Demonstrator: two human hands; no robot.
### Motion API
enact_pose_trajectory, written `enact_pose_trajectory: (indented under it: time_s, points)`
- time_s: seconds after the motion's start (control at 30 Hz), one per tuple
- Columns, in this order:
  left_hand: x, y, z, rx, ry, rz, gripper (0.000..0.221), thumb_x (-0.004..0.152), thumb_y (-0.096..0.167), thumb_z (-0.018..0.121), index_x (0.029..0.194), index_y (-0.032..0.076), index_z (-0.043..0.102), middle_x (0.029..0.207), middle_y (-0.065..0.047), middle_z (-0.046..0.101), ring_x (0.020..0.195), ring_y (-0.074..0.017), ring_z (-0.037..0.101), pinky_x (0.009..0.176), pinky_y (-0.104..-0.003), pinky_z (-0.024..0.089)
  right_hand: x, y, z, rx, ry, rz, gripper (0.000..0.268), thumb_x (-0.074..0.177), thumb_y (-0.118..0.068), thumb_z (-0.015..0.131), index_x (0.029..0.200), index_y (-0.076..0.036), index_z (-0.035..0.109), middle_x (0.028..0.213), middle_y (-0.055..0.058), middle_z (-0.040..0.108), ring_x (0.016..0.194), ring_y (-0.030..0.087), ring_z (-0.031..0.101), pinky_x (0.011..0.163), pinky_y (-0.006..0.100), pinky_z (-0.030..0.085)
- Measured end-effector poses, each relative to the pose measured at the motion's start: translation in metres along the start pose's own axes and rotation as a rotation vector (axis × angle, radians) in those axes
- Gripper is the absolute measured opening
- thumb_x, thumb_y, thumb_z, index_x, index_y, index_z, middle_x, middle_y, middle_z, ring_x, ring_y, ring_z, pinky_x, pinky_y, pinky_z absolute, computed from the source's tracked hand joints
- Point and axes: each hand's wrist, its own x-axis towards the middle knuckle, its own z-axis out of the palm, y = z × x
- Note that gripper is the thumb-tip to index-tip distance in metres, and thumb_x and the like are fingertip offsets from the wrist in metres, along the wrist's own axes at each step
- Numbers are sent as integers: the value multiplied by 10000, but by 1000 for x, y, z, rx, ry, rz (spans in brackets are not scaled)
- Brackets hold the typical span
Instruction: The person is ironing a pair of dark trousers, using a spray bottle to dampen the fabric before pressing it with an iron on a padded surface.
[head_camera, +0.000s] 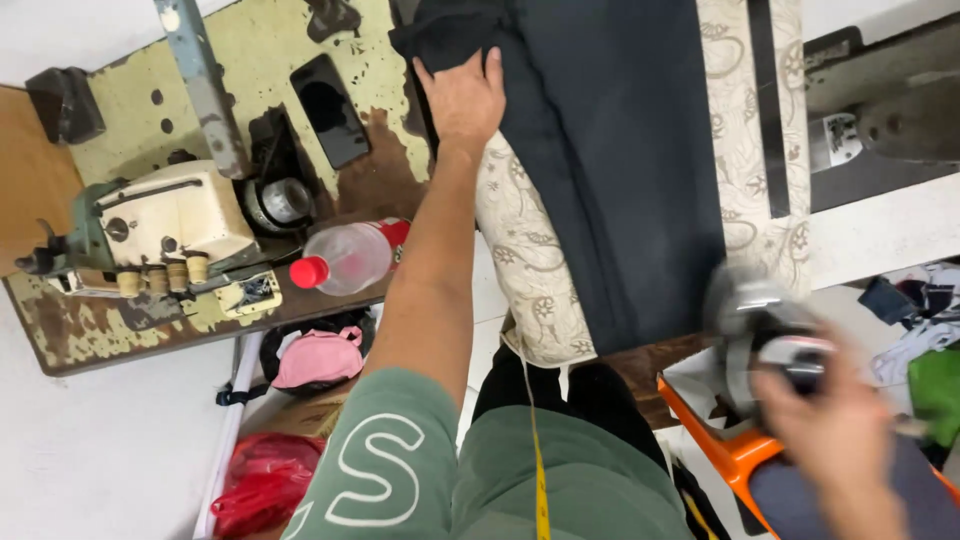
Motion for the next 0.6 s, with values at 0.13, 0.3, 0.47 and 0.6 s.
enact_pose_trajectory:
  time_s: [0.13,0.3,0.47,0.6]
  points:
    - [3,3,-10,62,-46,-19,590,1017,478,292,1129,165,779,795,-141,781,904,-372,733,1180,-697,88,10,-118,22,-26,-362,-88,718,900,-352,706,1531,-139,440,1040,203,778,736,347,801,687,435,689]
    - [14,9,-36,49,-225,-13,626,1034,452,214,970,178,773,552,-56,662,691,-300,715,1230,-643,-47,44,-173,62,29,-27,-395,591,882,-391,741,1364,-96,569,701,217,707,602,448,689,563,537,544]
    - [27,-3,-34,88,-283,22,706,1033,507,166,884,195,782,529,-39,634,706,-317,710,1236,-651,-44,85,-227,64,20,14,-433,592,882,-385,726,1359,-72,565,697,206,697,582,437,678,537,535,535]
    - [41,2,-49,195,-505,-25,687,1033,530,152,900,240,762,600,-30,665,700,-360,700,1220,-729,-3,113,-269,56,41,-8,-448,581,894,-371,704,1364,-61,561,720,214,700,609,467,674,564,572,532]
